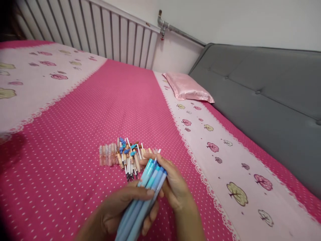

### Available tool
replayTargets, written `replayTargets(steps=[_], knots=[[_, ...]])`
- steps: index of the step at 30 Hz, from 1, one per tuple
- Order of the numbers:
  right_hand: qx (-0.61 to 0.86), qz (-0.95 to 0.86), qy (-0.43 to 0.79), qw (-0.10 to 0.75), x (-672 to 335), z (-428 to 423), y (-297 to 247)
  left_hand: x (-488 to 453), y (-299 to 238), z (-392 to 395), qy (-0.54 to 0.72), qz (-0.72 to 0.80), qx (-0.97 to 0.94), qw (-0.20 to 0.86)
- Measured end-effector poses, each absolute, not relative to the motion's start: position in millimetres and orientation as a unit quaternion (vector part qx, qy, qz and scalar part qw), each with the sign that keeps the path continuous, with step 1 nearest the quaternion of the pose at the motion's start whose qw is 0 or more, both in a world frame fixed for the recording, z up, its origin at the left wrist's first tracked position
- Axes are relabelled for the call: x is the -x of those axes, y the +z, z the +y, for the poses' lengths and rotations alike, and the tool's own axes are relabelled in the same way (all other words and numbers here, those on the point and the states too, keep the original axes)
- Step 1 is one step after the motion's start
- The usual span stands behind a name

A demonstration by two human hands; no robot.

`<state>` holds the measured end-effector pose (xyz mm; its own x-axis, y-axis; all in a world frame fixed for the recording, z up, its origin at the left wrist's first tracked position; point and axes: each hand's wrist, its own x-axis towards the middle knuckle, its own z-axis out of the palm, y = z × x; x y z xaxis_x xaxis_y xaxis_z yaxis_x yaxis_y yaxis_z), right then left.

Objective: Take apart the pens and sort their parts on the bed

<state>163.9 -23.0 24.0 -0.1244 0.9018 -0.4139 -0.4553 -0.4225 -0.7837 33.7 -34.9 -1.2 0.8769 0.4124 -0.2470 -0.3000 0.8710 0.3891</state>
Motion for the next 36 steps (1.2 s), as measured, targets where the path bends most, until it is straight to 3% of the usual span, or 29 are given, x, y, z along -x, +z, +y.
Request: replayTargets(steps=[4,10,12,17,19,24,26,30,36], knots=[[0.471,-0.256,0.669,0.515,-185.0,-16.9,25.4,-38.5,-2.3,-39.1,0.163,0.158,-0.188,0.956],[0.431,-0.180,0.616,0.634,-215.1,-5.7,18.9,-41.6,2.7,-42.6,0.143,0.173,-0.179,0.958],[0.464,-0.222,0.597,0.616,-212.9,-7.6,17.5,-41.8,2.8,-42.6,0.149,0.177,-0.179,0.956],[0.515,-0.307,0.649,0.468,-199.7,-15.3,19.9,-43.4,3.9,-43.2,0.130,0.173,-0.201,0.955],[0.500,-0.287,0.646,0.501,-204.9,-14.3,21.6,-44.9,5.9,-44.5,0.119,0.181,-0.220,0.951],[0.461,-0.188,0.547,0.673,-237.8,-3.5,16.2,-46.9,8.0,-47.2,0.104,0.180,-0.241,0.948],[0.481,-0.203,0.496,0.694,-240.6,0.7,6.9,-45.4,6.3,-46.0,0.117,0.175,-0.226,0.951],[0.565,-0.310,0.466,0.607,-209.5,7.0,-19.7,-39.5,3.5,-38.7,0.211,0.213,-0.175,0.938],[0.556,-0.558,0.381,0.484,-162.3,8.4,-40.5,-25.1,9.7,-24.2,0.367,0.350,-0.125,0.853]])
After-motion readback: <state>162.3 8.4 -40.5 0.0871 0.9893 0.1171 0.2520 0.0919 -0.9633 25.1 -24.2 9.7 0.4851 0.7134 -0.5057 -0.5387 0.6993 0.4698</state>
